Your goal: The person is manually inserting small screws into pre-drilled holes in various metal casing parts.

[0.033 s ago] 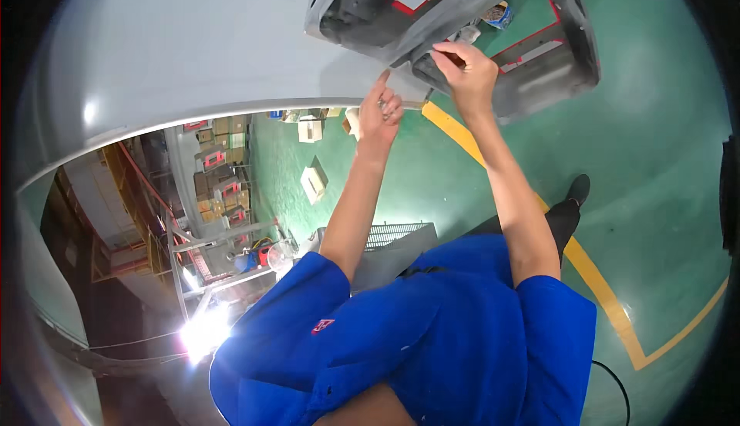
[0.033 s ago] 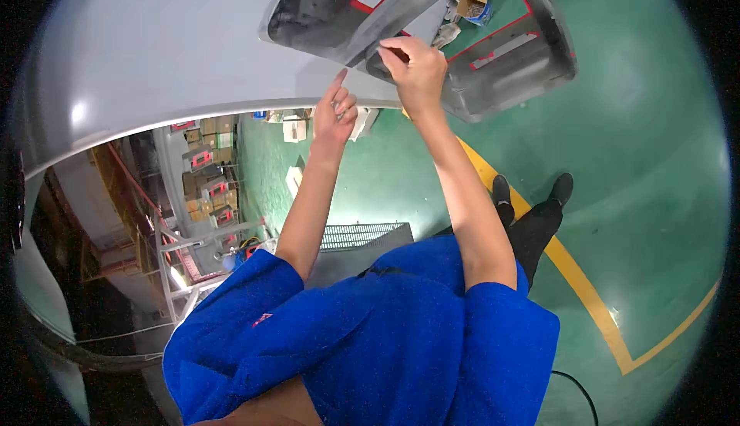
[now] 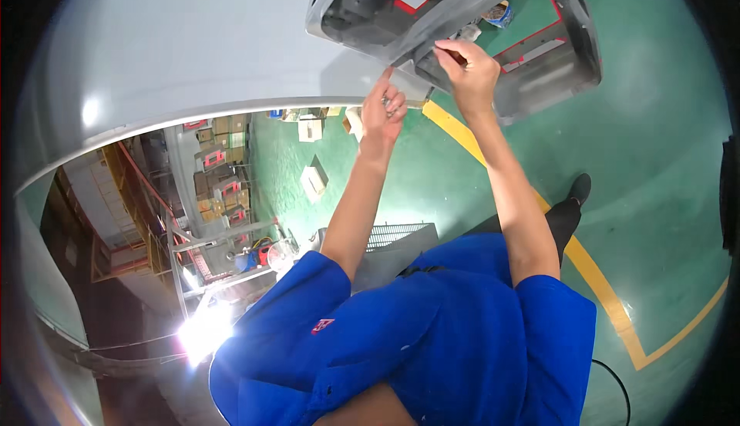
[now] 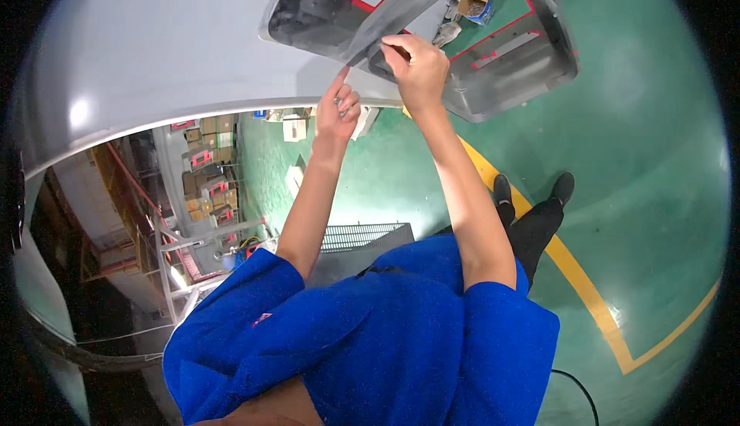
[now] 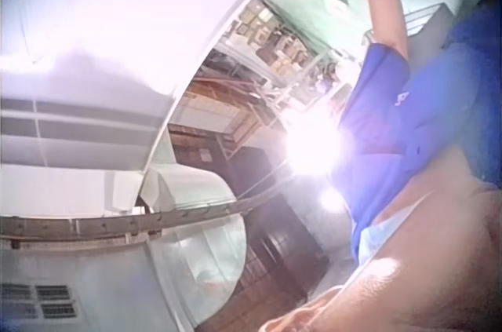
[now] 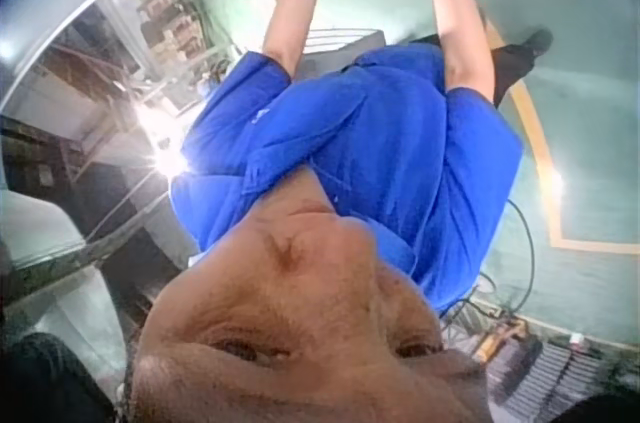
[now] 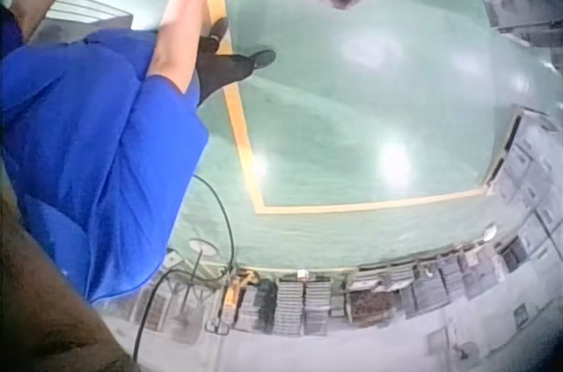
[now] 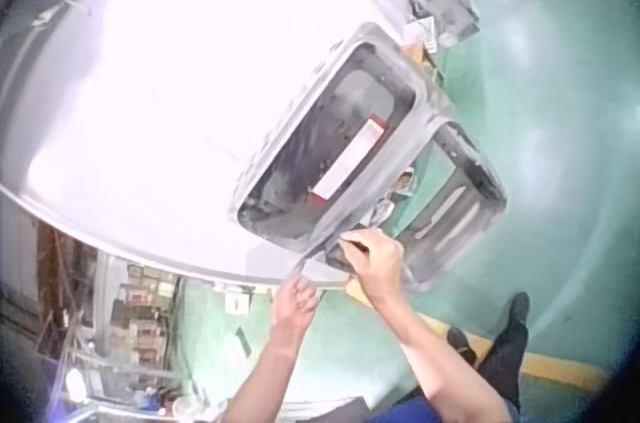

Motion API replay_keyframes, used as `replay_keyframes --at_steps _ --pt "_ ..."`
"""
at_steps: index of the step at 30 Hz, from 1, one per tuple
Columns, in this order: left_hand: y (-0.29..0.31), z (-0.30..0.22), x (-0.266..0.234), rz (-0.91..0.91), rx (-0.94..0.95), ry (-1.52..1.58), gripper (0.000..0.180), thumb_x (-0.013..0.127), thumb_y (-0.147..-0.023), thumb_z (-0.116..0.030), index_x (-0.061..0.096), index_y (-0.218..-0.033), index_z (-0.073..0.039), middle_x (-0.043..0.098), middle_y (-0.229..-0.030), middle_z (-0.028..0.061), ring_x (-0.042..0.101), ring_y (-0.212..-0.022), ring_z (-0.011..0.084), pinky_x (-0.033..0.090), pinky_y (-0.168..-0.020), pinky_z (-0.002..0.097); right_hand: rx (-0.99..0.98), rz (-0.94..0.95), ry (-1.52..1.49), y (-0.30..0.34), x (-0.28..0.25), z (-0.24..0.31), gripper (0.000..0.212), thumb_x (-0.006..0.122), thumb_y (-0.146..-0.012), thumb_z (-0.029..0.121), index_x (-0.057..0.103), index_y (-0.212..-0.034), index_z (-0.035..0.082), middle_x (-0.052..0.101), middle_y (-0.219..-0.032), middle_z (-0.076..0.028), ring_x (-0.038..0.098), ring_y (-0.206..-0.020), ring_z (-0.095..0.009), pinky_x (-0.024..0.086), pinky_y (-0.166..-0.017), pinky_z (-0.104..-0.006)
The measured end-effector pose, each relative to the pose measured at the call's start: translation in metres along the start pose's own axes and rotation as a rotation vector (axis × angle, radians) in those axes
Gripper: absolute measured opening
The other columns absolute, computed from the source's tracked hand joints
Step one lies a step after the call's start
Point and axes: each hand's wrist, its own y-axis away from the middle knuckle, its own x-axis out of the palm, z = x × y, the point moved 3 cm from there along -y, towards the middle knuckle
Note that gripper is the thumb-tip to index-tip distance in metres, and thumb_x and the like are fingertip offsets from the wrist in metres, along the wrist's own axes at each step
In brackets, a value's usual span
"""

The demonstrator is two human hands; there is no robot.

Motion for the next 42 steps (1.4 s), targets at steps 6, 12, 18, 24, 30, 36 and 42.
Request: replay_keyframes --at_steps 6,12,18,24,30,36,42 --pt "0.012 0.006 0.009 0.058 0.011 -0.086 0.048 0.048 -0.091 -0.015 0.034 -0.134 -0.002 0.032 -0.063 -0.0038 0.03 -0.048 0.0046 0.021 -0.035 0.0175 -0.305 -0.118 0.379 0.009 0.012 -0.006 0.012 0.076 -0.064 0.015 0.07 -0.074 0.015 0.056 -0.066 0.003 0.05 -0.067 -0.015 0.035 -0.064 -0.0287" --pt "0.026 0.013 0.007 0.108 -0.015 -0.112 0.049 0.047 -0.092 -0.017 0.032 -0.136 -0.002 0.031 -0.065 -0.0037 0.03 -0.049 0.0041 0.021 -0.037 0.0169 -0.338 -0.228 0.375 0.007 0.018 -0.017 0.011 0.073 -0.064 0.026 0.067 -0.069 0.018 0.053 -0.066 0.003 0.048 -0.069 -0.018 0.031 -0.067 -0.0326" --pt "0.025 0.012 0.011 0.187 -0.054 -0.097 0.049 0.048 -0.092 -0.018 0.034 -0.135 -0.002 0.031 -0.065 -0.0037 0.029 -0.049 0.0039 0.02 -0.036 0.017 -0.46 -0.253 0.438 0.004 0.021 -0.016 0.012 0.071 -0.064 0.028 0.065 -0.066 0.017 0.052 -0.065 0.003 0.047 -0.067 -0.019 0.031 -0.066 -0.0335" --pt "0.018 0.014 0.026 0.178 -0.064 -0.167 0.043 0.048 -0.093 -0.02 0.04 -0.131 -0.001 0.031 -0.064 -0.004 0.028 -0.046 0.004 0.02 -0.036 0.0173 -0.336 -0.148 0.415 -0.024 0.013 -0.021 0.017 0.072 -0.063 0.028 0.068 -0.072 0.013 0.056 -0.068 -0.001 0.051 -0.071 -0.021 0.033 -0.067 -0.0349" --pt "0.021 0.033 0.037 0.354 -0.065 -0.276 0.043 0.044 -0.096 -0.024 0.038 -0.134 -0.005 0.038 -0.062 -0.0027 0.031 -0.043 0.0045 0.022 -0.036 0.0182 0.129 0.402 0.253 -0.017 -0.024 0.002 0.026 0.075 -0.068 0.025 0.068 -0.081 0.003 0.06 -0.074 -0.006 0.056 -0.065 -0.017 0.042 -0.06 -0.0294" --pt "0.018 0.059 0.112 0.467 -0.137 -0.182 0.051 0.044 -0.096 -0.027 0.029 -0.138 -0.002 0.043 -0.068 -0.0002 0.034 -0.044 0.004 0.025 -0.037 0.0165 0.392 0.795 -0.16 -0.034 -0.076 0.004 0.021 0.072 -0.074 0.016 0.067 -0.086 -0.001 0.056 -0.074 -0.004 0.051 -0.063 -0.009 0.039 -0.056 -0.025" --pt "0.001 0.071 0.202 0.554 -0.125 -0.206 0.056 0.046 -0.095 -0.031 0.029 -0.138 0.0 0.046 -0.075 0.0004 0.037 -0.051 0.0031 0.027 -0.038 0.016 0.498 0.764 -0.309 -0.101 -0.13 0.011 0.013 0.07 -0.073 0.003 0.065 -0.083 -0.003 0.059 -0.078 -0.005 0.055 -0.063 -0.009 0.045 -0.059 -0.0246"
